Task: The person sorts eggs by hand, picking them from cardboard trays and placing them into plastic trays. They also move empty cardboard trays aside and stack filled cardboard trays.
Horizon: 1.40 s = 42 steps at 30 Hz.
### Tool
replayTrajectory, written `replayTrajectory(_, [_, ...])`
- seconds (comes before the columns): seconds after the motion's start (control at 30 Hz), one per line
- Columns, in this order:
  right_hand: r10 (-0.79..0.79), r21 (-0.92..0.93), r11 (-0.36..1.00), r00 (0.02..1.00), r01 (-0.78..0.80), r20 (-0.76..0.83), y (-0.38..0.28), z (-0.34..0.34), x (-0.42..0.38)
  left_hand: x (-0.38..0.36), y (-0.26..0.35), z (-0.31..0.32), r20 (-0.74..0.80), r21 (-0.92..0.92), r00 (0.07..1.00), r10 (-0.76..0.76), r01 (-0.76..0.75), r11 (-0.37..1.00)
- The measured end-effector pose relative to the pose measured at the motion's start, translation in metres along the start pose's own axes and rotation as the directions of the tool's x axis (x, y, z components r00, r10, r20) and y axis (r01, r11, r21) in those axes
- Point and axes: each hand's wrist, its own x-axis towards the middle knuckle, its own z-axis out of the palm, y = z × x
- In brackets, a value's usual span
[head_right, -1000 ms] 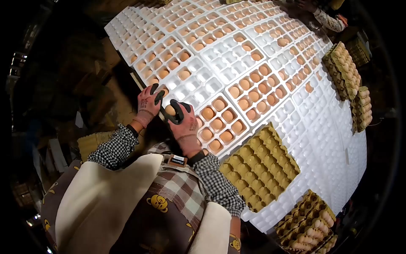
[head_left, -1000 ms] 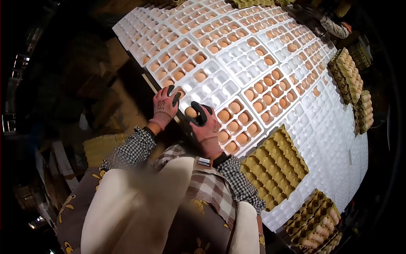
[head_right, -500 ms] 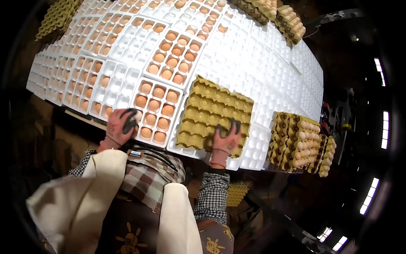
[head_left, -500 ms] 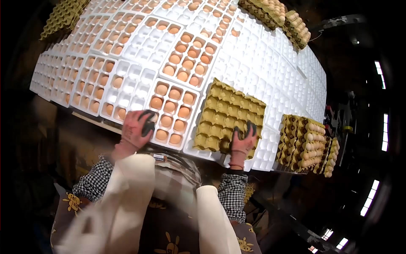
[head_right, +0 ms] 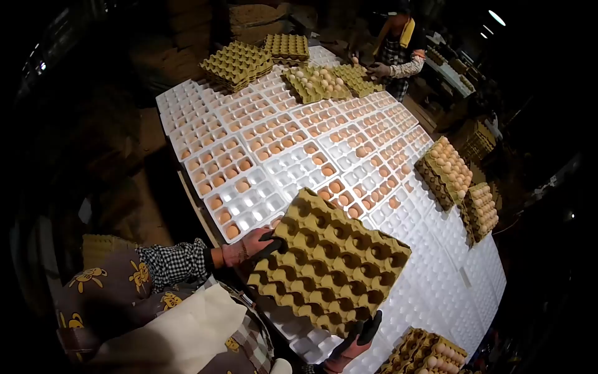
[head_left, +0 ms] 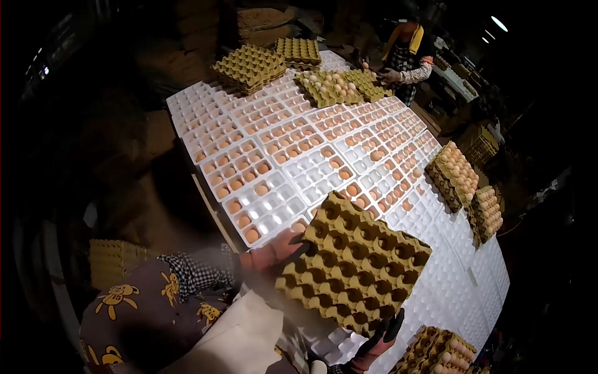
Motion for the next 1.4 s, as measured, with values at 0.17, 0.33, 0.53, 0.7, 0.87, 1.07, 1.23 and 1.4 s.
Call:
replayTrajectory(0.17, [0.054,0.016,0.998,0.996,-0.056,0.076,0.043,0.062,0.019,0.027,-0.014,-0.161,-0.144,-0.868,0.945,-0.293,0.021,0.495])
replayTrajectory(0.33, [0.201,-0.028,0.979,0.942,-0.201,0.269,0.074,0.128,0.001,0.090,-0.064,-0.357,-0.556,-0.755,0.812,-0.180,-0.403,0.517])
replayTrajectory(0.53, [0.351,-0.348,0.903,0.901,-0.253,0.256,0.139,0.178,-0.010,0.243,-0.141,-0.537,-0.797,-0.491,0.543,-0.263,-0.330,0.806])
replayTrajectory(0.7, [0.451,-0.572,0.782,0.859,-0.248,0.243,0.072,0.237,-0.015,0.350,-0.231,-0.638,-0.768,-0.402,0.553,-0.325,-0.022,0.915])
replayTrajectory(0.87, [0.518,-0.587,0.737,0.838,-0.335,0.173,0.072,0.239,-0.020,0.383,-0.306,-0.651,-0.683,-0.348,0.604,-0.410,0.224,0.910])
replayTrajectory(1.07, [0.525,-0.634,0.689,0.845,-0.352,0.101,0.054,0.272,-0.010,0.365,-0.388,-0.696,-0.391,-0.341,0.867,-0.309,0.175,0.924])
replayTrajectory(1.23, [0.356,-0.679,0.697,0.933,-0.229,0.051,0.053,0.251,-0.027,0.290,-0.288,-0.549,-0.407,-0.517,0.778,-0.478,0.235,0.823])
replayTrajectory(1.4, [0.240,-0.449,0.791,0.886,-0.415,-0.396,0.053,0.128,-0.055,0.254,-0.245,-0.361,-0.359,-0.442,0.861,-0.360,0.183,0.878])
